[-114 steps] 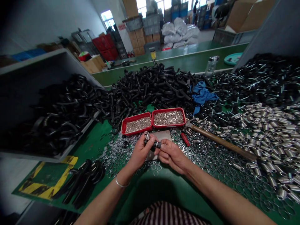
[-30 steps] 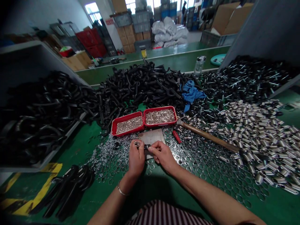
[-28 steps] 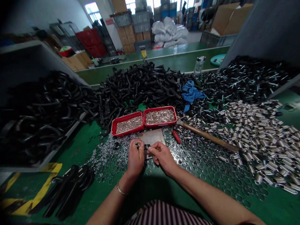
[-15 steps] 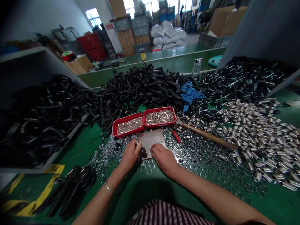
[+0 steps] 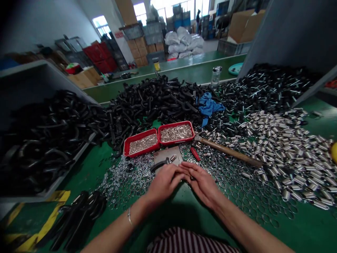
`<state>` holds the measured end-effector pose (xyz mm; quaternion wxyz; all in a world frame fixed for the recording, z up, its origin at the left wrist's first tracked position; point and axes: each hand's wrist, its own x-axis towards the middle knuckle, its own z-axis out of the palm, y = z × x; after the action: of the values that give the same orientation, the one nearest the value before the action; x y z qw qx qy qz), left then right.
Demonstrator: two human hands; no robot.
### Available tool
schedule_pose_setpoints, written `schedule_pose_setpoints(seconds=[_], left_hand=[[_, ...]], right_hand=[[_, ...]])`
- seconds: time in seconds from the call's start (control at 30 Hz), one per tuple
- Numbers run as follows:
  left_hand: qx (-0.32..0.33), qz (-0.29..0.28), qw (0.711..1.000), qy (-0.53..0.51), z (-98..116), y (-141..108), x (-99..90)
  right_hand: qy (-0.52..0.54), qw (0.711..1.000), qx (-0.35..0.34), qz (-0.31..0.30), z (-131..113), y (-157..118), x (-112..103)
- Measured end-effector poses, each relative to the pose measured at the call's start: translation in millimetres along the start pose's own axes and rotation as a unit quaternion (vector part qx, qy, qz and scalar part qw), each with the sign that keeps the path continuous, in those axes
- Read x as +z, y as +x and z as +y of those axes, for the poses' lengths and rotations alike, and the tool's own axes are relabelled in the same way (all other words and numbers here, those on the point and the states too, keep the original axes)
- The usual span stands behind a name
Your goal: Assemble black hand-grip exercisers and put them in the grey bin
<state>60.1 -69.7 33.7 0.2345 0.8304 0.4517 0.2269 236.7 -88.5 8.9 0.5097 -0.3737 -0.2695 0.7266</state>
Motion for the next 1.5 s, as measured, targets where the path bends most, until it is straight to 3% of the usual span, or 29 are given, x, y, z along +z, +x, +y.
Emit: schedule_pose_setpoints(seconds=[0.13,0.27,0.4,0.5,0.57,0.63,0.67,0.73,0.8,0.9,1.07,1.27,1.37,1.5], left_hand=[[-0.072,0.033,0.995,-0.063,17.3,-29.0,37.8],[-0.048,0.061,0.997,-0.025,11.7,-38.9,52.5],[-0.065,0.060,0.996,-0.015,14.6,-37.5,41.0],[0.015,-0.020,0.997,-0.079,11.1,-21.8,16.1],[0.050,-0.027,0.995,-0.079,-2.0,3.3,-6.8],[0.025,0.030,0.999,-0.015,-23.5,41.2,-29.3],[0.006,0.047,0.999,0.025,-35.8,63.2,-38.4],[-0.022,0.011,0.994,0.103,-59.7,107.6,-49.8],[-0.045,-0.033,0.988,0.143,-78.5,143.9,-51.4],[-0.064,-0.049,0.985,0.154,-95.2,170.9,-41.9],[-0.078,-0.041,0.984,0.152,-108.0,166.4,-31.9],[-0.059,0.012,0.991,0.119,-102.0,150.5,-43.8],[-0.030,0.045,0.995,0.079,-94.1,121.5,-48.8],[-0.023,-0.009,0.992,0.120,-91.9,69.6,-50.0]], right_hand=[[0.034,0.999,0.008,0.017,33.7,-6.6,17.6],[0.031,0.998,0.044,0.026,44.3,-7.3,22.3],[0.014,0.998,0.045,0.043,34.5,-17.3,16.8],[-0.042,0.997,0.050,0.030,15.7,-18.5,0.0],[-0.144,0.989,0.022,0.024,-1.3,-10.0,-17.8],[-0.309,0.948,-0.063,0.033,-18.6,5.2,-37.4],[-0.398,0.909,-0.119,0.040,-26.0,14.2,-46.6],[-0.539,0.813,-0.218,0.039,-37.2,31.7,-61.9],[-0.626,0.733,-0.265,0.014,-43.7,45.1,-72.6],[-0.695,0.661,-0.282,-0.008,-50.4,54.9,-85.9],[-0.743,0.600,-0.296,0.039,-69.6,62.4,-116.8],[-0.791,0.529,-0.305,0.045,-88.4,80.1,-132.2],[-0.819,0.493,-0.290,0.044,-90.7,86.5,-135.6],[-0.840,0.466,-0.274,0.047,-90.6,91.2,-143.6]])
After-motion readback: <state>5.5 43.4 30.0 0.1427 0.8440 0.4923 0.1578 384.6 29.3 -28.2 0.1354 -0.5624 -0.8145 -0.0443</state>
